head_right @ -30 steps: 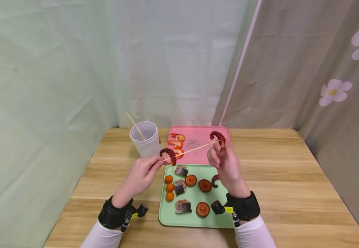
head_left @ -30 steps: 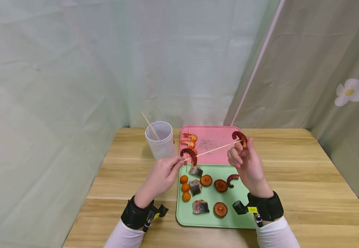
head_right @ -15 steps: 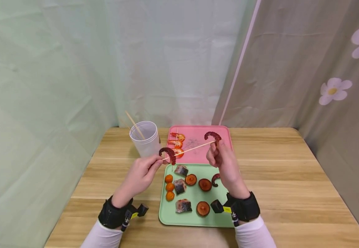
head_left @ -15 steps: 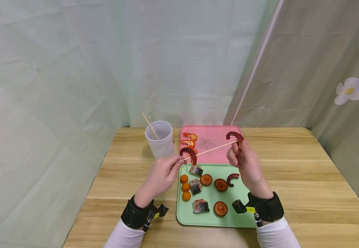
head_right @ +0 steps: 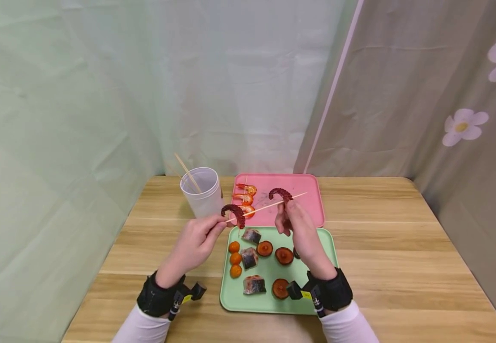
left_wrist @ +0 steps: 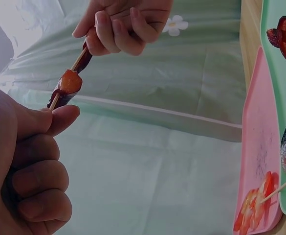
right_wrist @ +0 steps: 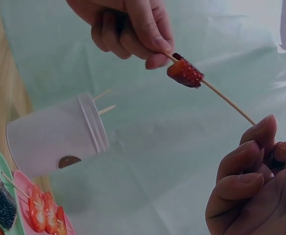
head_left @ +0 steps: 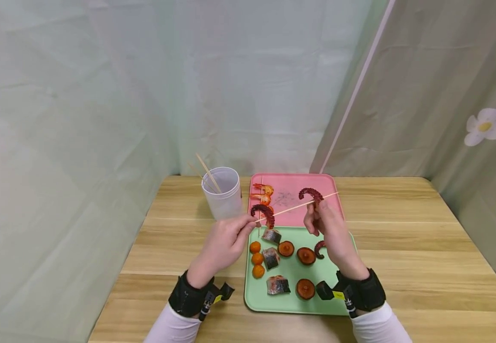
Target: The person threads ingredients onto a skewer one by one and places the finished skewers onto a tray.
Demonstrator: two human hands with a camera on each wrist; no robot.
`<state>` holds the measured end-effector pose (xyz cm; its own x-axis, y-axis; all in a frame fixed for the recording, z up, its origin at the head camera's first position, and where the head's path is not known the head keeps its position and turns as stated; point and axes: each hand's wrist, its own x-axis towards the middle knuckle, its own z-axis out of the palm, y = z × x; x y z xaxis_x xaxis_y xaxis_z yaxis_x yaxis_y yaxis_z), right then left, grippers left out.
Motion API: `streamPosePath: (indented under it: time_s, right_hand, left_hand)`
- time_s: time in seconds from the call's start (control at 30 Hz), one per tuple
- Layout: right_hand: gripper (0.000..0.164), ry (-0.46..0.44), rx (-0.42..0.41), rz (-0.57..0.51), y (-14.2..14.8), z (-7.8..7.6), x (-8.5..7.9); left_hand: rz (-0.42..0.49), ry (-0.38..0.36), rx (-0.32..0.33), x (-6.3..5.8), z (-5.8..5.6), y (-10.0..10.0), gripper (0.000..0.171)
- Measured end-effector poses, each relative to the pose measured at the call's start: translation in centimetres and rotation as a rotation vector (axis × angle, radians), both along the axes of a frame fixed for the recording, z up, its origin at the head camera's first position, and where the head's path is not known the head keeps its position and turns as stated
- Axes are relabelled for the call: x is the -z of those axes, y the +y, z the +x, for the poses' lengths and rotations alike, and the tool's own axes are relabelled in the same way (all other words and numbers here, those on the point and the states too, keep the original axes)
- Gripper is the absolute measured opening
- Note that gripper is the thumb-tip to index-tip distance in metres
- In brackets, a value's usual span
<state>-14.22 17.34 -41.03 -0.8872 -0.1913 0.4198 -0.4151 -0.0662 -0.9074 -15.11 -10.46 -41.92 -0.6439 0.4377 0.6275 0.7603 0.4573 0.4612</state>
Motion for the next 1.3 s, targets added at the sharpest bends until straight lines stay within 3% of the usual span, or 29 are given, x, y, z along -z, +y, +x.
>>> streamPosePath:
  time_s: [0.27, 0.47, 0.77, 1.3]
  right_hand:
    - [0.051, 0.035, 0.012, 0.068, -1.1, 0.2, 0.5]
    - [0.046, 0.053, -0.037, 0.05, -2.1, 0.3, 1.1]
    - [0.04, 0.015, -0.064, 0.122, -3.6, 0.6, 2.0]
    - [0.044, 0.027, -0.108, 0.162, -3.3, 0.5, 1.9]
  left_hand:
    - [0.009, 0.018, -0.004, 0.0, 0.2, 0.3, 0.01]
    - [0.007, 0.016, 0.001, 0.0, 0.3, 0.5, 0.009]
    - [0.022, 0.017, 0.018, 0.2, 0.4, 0.8, 0.009]
    - [0.041, 0.022, 0.029, 0.4, 0.0, 0.9, 0.01]
